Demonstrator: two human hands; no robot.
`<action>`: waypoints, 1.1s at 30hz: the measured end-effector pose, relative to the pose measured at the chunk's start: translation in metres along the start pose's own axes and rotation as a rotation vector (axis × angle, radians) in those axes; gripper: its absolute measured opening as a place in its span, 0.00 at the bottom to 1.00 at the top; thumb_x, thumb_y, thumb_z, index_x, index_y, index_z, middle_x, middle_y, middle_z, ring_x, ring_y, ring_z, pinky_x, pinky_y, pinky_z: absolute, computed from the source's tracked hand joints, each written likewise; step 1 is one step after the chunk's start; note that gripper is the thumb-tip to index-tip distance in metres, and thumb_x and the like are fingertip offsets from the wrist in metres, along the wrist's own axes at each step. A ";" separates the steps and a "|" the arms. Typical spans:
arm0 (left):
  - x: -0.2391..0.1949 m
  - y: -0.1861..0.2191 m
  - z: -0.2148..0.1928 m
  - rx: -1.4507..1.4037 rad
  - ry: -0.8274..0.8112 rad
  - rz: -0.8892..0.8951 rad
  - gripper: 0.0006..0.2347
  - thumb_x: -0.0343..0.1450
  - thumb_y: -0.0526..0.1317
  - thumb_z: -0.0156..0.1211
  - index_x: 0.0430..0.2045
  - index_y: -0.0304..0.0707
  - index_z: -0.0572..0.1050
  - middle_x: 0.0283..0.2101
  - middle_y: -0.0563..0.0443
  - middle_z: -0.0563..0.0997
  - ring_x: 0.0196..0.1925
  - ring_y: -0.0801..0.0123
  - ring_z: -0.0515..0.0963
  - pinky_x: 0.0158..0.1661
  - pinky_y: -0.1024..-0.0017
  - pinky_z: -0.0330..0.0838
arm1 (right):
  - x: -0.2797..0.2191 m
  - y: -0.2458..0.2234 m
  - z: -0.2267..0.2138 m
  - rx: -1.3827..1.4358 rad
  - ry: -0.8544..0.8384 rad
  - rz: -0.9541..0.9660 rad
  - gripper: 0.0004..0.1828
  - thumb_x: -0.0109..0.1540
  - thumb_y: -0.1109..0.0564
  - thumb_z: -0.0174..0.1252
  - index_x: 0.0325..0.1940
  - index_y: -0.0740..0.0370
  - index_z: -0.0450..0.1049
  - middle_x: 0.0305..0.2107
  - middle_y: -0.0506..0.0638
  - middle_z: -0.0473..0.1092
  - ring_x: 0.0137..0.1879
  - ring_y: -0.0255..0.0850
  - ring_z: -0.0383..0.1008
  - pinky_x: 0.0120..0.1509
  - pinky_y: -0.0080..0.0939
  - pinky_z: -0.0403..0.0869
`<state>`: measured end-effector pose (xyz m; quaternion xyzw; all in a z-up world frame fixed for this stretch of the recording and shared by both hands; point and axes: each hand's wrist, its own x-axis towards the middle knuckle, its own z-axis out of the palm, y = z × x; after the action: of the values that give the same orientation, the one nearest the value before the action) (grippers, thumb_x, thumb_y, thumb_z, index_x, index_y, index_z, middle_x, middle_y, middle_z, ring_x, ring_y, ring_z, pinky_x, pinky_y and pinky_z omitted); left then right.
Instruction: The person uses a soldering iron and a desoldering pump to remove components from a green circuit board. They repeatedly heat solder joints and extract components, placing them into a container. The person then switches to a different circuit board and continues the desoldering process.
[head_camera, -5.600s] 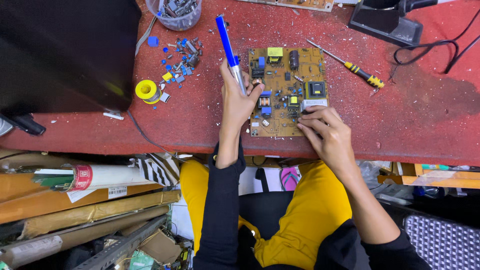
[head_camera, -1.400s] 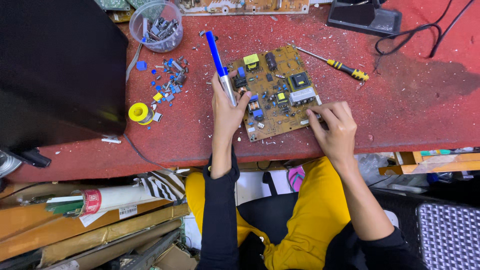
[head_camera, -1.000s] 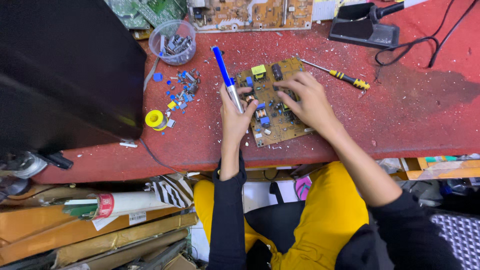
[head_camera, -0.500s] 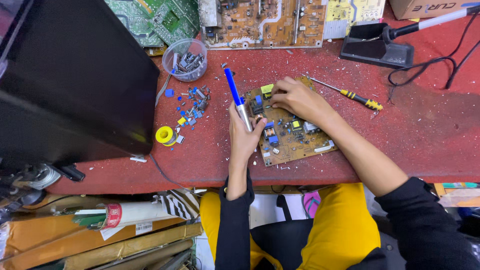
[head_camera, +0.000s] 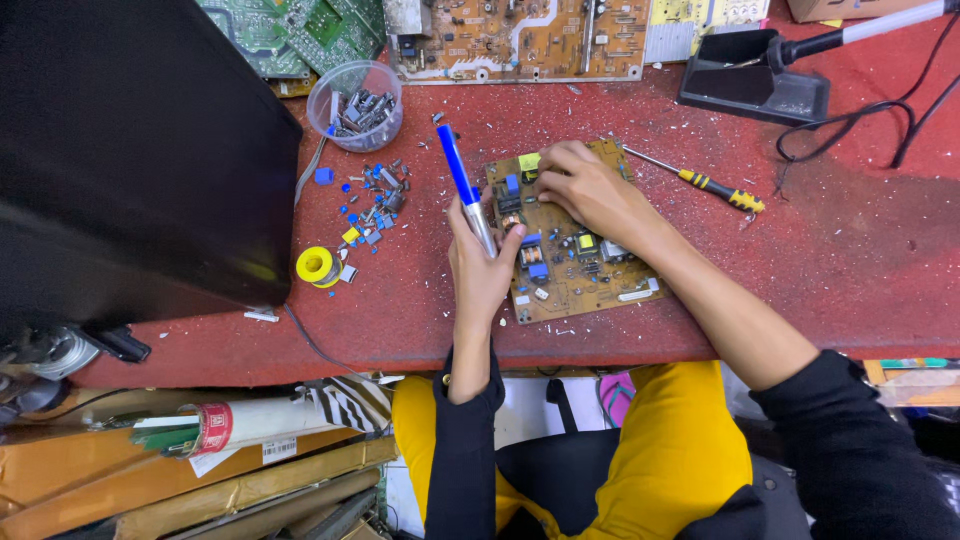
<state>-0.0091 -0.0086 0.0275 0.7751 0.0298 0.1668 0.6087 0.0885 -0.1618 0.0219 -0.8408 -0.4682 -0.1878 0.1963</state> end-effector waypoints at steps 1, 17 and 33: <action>0.000 -0.002 0.001 0.000 0.002 0.000 0.27 0.59 0.31 0.56 0.49 0.32 0.48 0.47 0.38 0.65 0.24 0.71 0.70 0.26 0.75 0.67 | 0.001 0.000 -0.005 0.000 0.000 -0.001 0.06 0.58 0.55 0.48 0.29 0.60 0.65 0.32 0.48 0.60 0.50 0.46 0.60 0.52 0.40 0.64; -0.002 -0.004 0.001 -0.082 -0.201 0.115 0.42 0.52 0.38 0.67 0.52 0.32 0.39 0.43 0.45 0.67 0.22 0.74 0.64 0.24 0.79 0.61 | -0.033 0.041 -0.062 0.232 -0.086 0.363 0.06 0.49 0.63 0.57 0.31 0.63 0.73 0.26 0.59 0.68 0.37 0.54 0.69 0.40 0.47 0.68; -0.003 -0.002 -0.002 -0.040 -0.116 0.054 0.42 0.51 0.36 0.69 0.52 0.33 0.42 0.47 0.41 0.62 0.26 0.71 0.66 0.26 0.76 0.67 | -0.035 0.045 -0.056 -0.048 -0.153 0.266 0.05 0.56 0.57 0.52 0.30 0.59 0.71 0.28 0.52 0.68 0.38 0.46 0.70 0.43 0.41 0.67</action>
<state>-0.0126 -0.0073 0.0257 0.7717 -0.0300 0.1385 0.6200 0.1023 -0.2370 0.0451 -0.9118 -0.3616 -0.1066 0.1627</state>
